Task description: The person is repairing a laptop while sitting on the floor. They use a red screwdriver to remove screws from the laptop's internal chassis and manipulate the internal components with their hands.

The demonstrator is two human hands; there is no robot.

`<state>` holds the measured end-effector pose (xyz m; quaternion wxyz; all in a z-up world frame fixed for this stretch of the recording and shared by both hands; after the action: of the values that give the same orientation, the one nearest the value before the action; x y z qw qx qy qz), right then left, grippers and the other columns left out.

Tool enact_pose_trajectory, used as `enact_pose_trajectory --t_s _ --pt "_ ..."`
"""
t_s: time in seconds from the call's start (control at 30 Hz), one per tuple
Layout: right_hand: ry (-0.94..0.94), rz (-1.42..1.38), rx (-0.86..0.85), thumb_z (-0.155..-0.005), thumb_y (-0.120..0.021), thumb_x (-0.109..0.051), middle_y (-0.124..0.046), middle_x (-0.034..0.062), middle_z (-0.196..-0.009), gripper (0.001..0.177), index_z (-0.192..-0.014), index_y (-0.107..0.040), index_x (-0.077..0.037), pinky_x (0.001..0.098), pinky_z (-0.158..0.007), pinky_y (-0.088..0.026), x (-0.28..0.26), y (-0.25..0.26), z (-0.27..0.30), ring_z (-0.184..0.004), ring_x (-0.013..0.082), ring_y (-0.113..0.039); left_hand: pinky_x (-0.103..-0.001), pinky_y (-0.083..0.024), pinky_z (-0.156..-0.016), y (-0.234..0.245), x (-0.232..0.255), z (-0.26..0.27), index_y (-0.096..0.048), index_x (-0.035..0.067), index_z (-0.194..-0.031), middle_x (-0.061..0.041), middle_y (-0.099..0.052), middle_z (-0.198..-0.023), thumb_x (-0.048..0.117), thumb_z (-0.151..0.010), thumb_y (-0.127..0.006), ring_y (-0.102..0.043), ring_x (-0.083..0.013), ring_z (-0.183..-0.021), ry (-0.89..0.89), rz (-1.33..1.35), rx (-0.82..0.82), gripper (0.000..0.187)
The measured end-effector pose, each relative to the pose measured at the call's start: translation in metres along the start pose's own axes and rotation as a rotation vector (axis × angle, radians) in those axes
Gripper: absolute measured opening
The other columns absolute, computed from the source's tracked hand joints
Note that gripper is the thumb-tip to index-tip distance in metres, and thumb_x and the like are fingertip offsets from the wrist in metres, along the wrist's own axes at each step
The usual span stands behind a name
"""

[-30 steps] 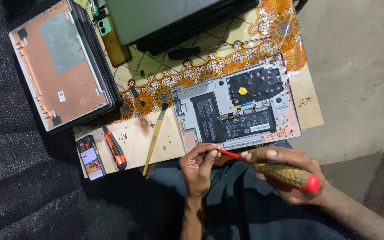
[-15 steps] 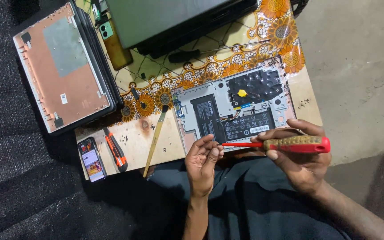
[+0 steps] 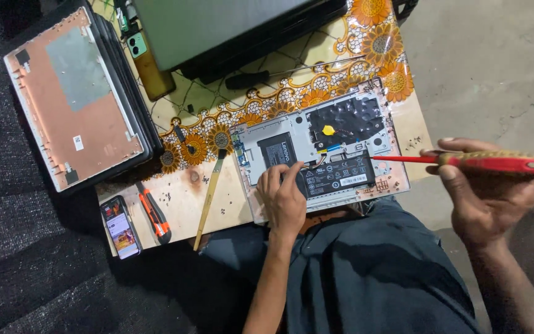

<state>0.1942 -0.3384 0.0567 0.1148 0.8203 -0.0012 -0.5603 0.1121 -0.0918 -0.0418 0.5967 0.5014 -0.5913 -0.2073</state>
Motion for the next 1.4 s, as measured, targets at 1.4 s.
enact_pose_trajectory --t_s 1.4 --pt "0.097 0.135 0.066 -0.091 -0.06 0.014 -0.056 0.0377 -0.097 0.08 -0.146 -0.011 -0.019 0.0539 -0.088 -0.055 0.031 0.007 0.016 -0.091 0.0467 -0.064 -0.071 -0.027 -0.11 -0.029 0.025 -0.011 -0.066 0.023 -0.118 -0.004 -0.059 -0.104 -0.009 -0.078 -0.062 -0.059 -0.0239 -0.107 -0.174 -0.086 -0.002 0.052"
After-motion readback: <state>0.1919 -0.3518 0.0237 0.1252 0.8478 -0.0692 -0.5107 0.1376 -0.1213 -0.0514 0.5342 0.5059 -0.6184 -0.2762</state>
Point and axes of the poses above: each hand's wrist, its own z-axis away from the middle knuckle, its own y-axis out of the back of the hand, x = y × z, the point moved 2 cm from there along -z, towards the middle knuckle
